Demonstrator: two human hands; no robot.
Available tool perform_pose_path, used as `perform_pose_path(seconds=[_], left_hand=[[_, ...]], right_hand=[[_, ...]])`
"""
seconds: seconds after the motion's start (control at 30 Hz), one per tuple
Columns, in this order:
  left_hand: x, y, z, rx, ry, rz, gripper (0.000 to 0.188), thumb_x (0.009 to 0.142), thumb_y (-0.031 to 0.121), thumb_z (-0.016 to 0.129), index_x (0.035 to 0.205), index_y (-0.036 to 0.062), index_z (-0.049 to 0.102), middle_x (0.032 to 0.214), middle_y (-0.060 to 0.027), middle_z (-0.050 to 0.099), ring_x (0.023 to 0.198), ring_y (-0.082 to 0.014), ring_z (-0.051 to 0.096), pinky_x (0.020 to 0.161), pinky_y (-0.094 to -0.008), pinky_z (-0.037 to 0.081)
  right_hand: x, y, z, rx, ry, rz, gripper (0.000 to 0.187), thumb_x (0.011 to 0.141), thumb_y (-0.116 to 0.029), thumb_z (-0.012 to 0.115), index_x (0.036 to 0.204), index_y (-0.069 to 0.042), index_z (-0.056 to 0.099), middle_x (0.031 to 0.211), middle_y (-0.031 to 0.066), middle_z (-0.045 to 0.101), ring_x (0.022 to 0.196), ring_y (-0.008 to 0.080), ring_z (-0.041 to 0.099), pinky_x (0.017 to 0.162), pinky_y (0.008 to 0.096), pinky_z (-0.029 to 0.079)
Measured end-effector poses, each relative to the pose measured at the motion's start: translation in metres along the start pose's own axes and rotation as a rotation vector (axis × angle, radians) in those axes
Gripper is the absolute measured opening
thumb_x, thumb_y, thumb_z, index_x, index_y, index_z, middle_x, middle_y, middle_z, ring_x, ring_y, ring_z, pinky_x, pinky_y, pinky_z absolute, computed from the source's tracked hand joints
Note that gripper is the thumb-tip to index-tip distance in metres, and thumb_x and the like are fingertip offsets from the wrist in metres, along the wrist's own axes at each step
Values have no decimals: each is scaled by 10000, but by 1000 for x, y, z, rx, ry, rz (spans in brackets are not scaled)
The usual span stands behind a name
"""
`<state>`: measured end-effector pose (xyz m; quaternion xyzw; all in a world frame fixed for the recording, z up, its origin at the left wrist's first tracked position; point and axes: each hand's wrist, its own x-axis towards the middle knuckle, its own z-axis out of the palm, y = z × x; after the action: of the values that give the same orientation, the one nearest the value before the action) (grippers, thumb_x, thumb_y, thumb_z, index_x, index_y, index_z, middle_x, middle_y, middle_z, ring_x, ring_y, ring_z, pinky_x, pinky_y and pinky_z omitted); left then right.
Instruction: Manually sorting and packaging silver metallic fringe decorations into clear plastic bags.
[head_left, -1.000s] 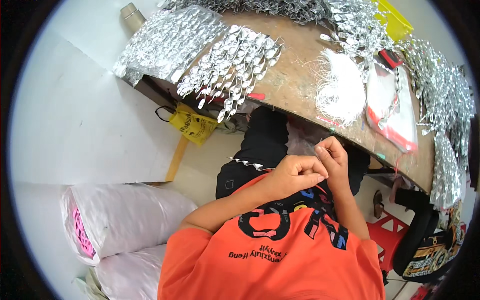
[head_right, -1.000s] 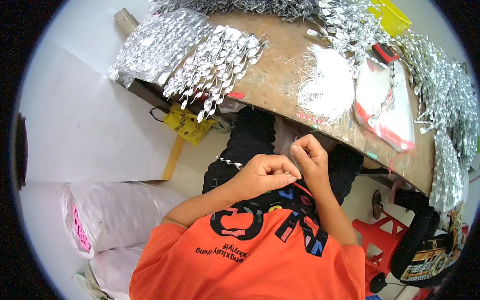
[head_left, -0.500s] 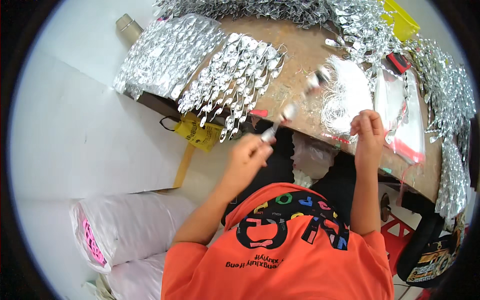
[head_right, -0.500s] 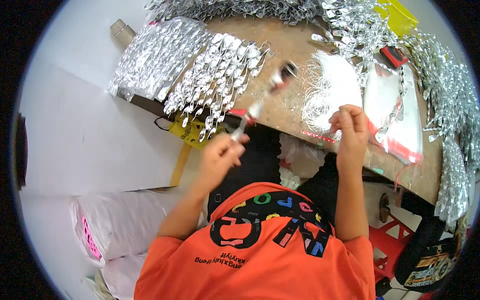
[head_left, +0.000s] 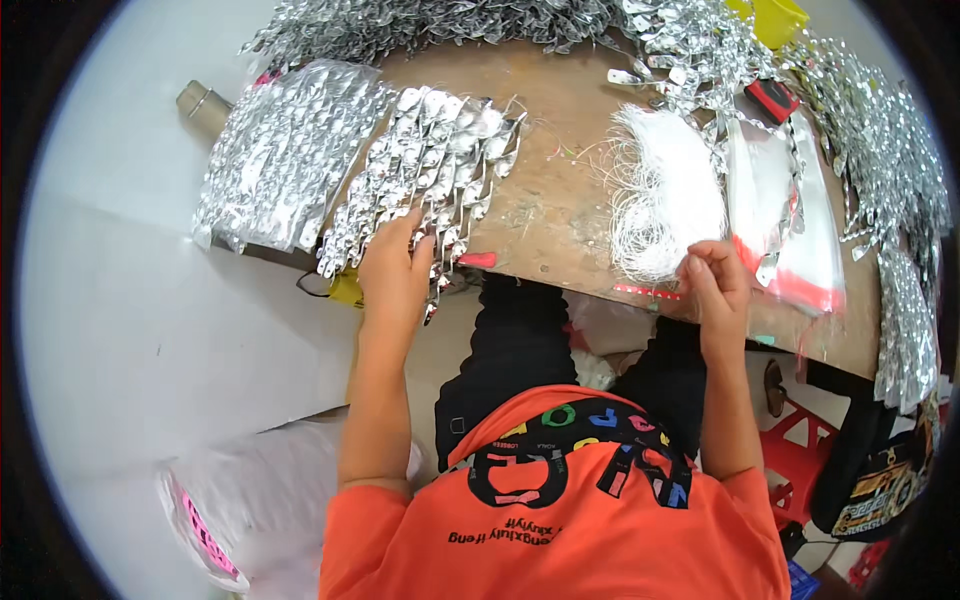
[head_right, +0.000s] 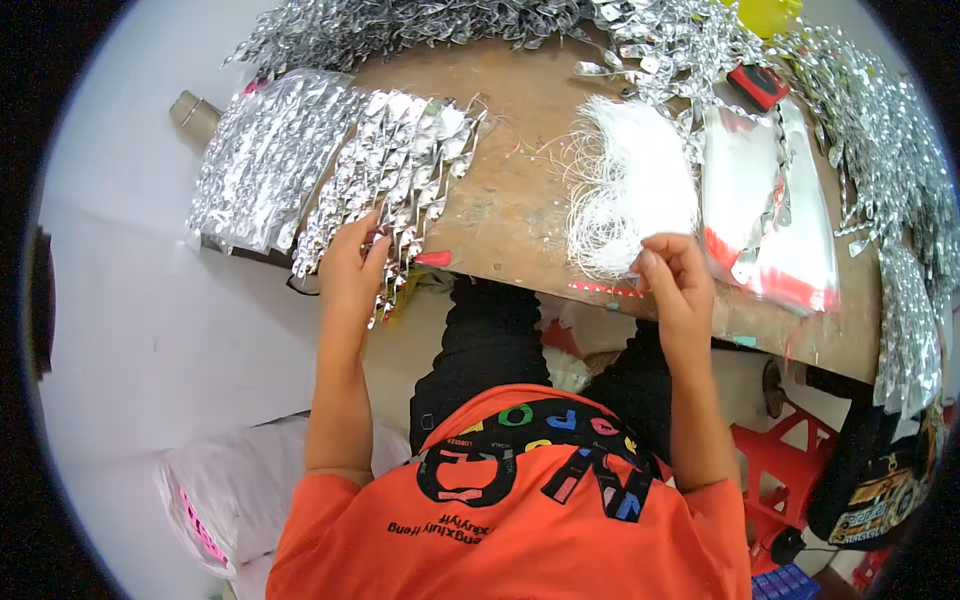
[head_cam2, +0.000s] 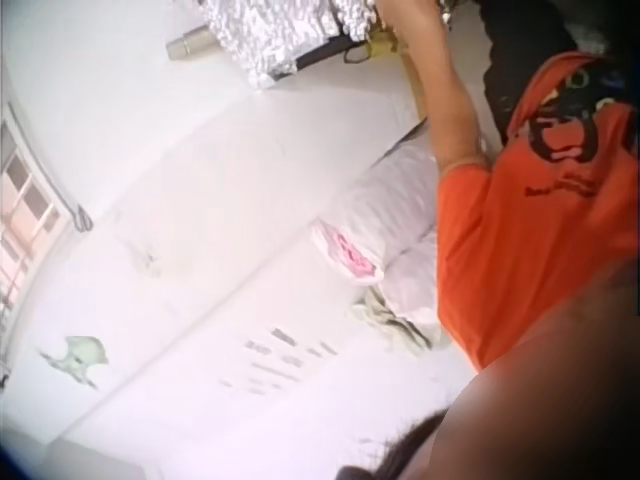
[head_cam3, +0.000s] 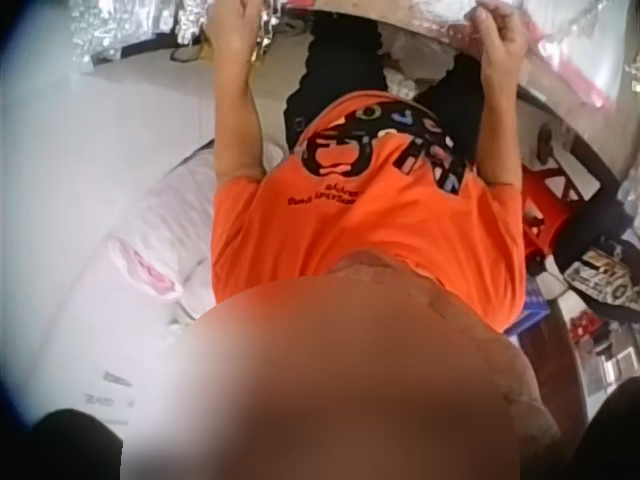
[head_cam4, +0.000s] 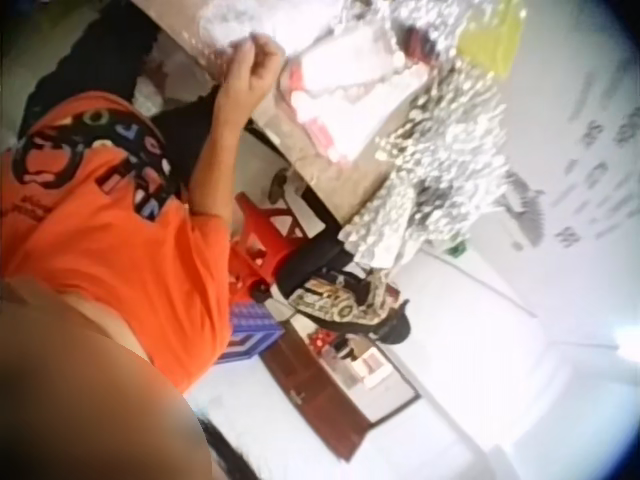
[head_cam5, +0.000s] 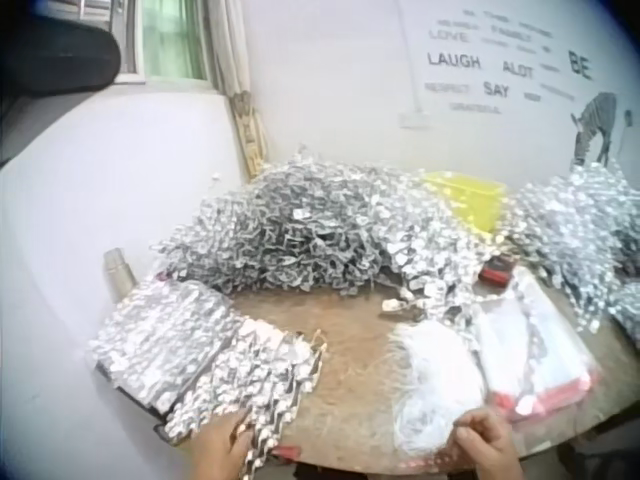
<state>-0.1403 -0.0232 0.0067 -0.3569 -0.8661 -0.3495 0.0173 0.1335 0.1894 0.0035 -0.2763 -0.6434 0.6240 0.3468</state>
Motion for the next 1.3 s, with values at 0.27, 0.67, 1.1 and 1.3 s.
perform_pose_path(seconds=[0.27, 0.67, 1.1, 1.3], left_hand=[[-7, 7, -4, -195, -52, -29, 298, 830, 86, 608, 1114, -4, 604, 1089, -161, 614, 948, -282, 608, 829, -357, 468], [-37, 23, -25, -97, 66, 120, 288, 843, 36, 573, 1125, -12, 604, 1142, -156, 597, 1076, -290, 553, 945, -376, 403], [-58, 91, -1, -954, -118, 116, 418, 871, 120, 608, 1230, -72, 512, 1204, -183, 562, 1114, -276, 545, 952, -375, 425], [-68, 102, 7, -1291, -347, 67, 339, 892, 150, 591, 1145, -72, 545, 1228, -234, 540, 1096, -275, 565, 961, -401, 437]], right_hand=[[114, -8, -27, -616, 86, -351, 116, 853, -88, 618, 935, -6, 619, 849, 10, 602, 733, 81, 489, 674, 223, 407], [261, 39, -16, -1551, 217, -744, 114, 788, -200, 638, 899, -202, 667, 894, 0, 613, 912, 231, 590, 754, 411, 442], [63, -79, 55, -929, -80, -1109, 140, 737, -129, 704, 870, -144, 662, 750, 8, 620, 719, 201, 569, 687, 339, 379], [-35, -41, 71, -306, -417, -430, 176, 746, -148, 730, 892, -104, 641, 830, 9, 634, 739, 184, 580, 699, 324, 395]])
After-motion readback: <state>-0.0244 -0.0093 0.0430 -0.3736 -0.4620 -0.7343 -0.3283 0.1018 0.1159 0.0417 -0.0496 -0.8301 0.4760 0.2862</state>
